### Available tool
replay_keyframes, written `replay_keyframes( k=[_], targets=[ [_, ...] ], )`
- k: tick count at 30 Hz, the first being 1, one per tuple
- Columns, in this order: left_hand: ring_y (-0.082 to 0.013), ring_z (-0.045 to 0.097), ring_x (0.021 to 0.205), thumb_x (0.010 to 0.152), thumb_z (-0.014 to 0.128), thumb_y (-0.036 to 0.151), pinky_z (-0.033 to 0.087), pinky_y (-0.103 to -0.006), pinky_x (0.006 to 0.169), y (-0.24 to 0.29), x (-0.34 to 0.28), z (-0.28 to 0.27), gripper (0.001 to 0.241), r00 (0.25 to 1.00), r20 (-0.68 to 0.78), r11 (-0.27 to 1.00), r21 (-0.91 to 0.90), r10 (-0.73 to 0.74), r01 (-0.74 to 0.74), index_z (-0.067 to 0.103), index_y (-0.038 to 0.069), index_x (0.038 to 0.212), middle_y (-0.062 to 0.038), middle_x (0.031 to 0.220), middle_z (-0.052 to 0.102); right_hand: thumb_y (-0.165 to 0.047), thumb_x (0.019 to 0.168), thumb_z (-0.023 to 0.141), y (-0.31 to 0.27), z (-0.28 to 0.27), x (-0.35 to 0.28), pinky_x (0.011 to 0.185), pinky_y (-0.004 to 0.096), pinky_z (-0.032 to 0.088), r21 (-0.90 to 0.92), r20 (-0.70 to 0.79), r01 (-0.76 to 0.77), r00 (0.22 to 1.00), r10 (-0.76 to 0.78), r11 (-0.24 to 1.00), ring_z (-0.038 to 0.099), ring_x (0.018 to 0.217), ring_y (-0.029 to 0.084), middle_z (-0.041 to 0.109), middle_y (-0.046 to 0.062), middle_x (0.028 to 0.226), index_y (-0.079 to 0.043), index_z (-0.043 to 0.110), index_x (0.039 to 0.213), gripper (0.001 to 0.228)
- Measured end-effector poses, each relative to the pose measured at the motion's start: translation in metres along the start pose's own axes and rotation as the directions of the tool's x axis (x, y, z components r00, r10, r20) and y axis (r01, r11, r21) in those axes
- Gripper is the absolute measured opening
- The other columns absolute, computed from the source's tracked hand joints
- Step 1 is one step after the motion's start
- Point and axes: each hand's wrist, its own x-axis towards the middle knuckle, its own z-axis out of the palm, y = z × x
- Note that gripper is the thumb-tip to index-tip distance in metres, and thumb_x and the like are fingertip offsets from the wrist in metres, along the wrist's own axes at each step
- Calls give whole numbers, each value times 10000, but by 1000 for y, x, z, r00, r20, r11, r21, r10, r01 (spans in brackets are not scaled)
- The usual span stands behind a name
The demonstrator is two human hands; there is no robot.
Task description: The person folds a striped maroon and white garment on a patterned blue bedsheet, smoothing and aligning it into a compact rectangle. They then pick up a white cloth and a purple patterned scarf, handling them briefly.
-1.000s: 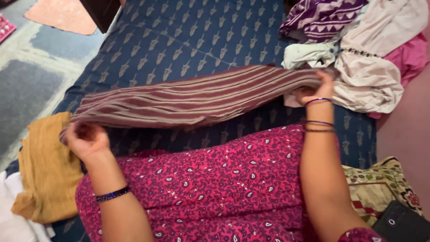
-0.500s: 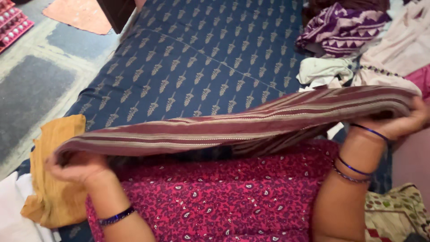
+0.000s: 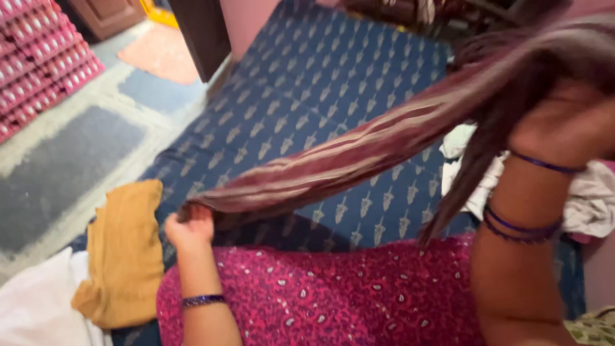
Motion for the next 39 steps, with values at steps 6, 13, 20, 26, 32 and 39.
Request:
replay_keyframes(
  k=[6,13,20,26,32,39],
  targets=[
    [-249,603,1148,960,500,435,486,-475,984,-42,-47,23,495,953,-296,937,346,70,39,537,91,1314,-65,1283,615,-61,955,623,40,69,5,873,368,530,208,94,-203,978,187,957,602,882,226,633,80,956,-58,595,929,39],
    [-199,623,1105,988,607,139,515,-361,904,-116,-184,130,359,828,457,652,526,325,-546,634,0,1319,-101,1300,654,-138,809,584,86,111,23,715,421,577,-103,138,-841,517,845,532,662,731,265,679,92,828,-73,628,867,97],
    [-278,583,1270,997,395,525,464,-461,1043,-130,-247,158,627,723,637,945,28,-269,326,576,53,1368,-111,1402,594,-136,775,676,69,200,-149,729,470,538,-874,470,216,148,870,435,660,828,355,670,186,870,-99,649,1065,293],
    [-279,579,1276,987,399,536,460,-465,1048,-113,-245,115,636,744,589,935,58,-314,349,572,61,1374,-108,1409,591,-70,734,668,26,210,-302,962,483,514,-487,854,337,378,357,806,642,1082,384,653,142,1039,-87,696,1079,346],
    [-280,574,1281,977,404,546,455,-468,1052,-115,-224,109,646,724,591,923,103,-357,371,569,69,1379,-104,1415,588,-81,805,646,16,118,-366,917,386,533,-556,715,69,548,434,828,682,990,258,699,66,988,-128,709,935,152],
    [-281,570,1288,966,409,559,450,-472,1057,-140,-241,63,657,758,450,880,201,-473,430,565,78,1386,-100,1422,585,-149,950,560,120,33,-453,1009,435,481,-722,623,-35,402,671,691,624,1150,308,630,136,1217,-44,606,1188,264]
  ],
)
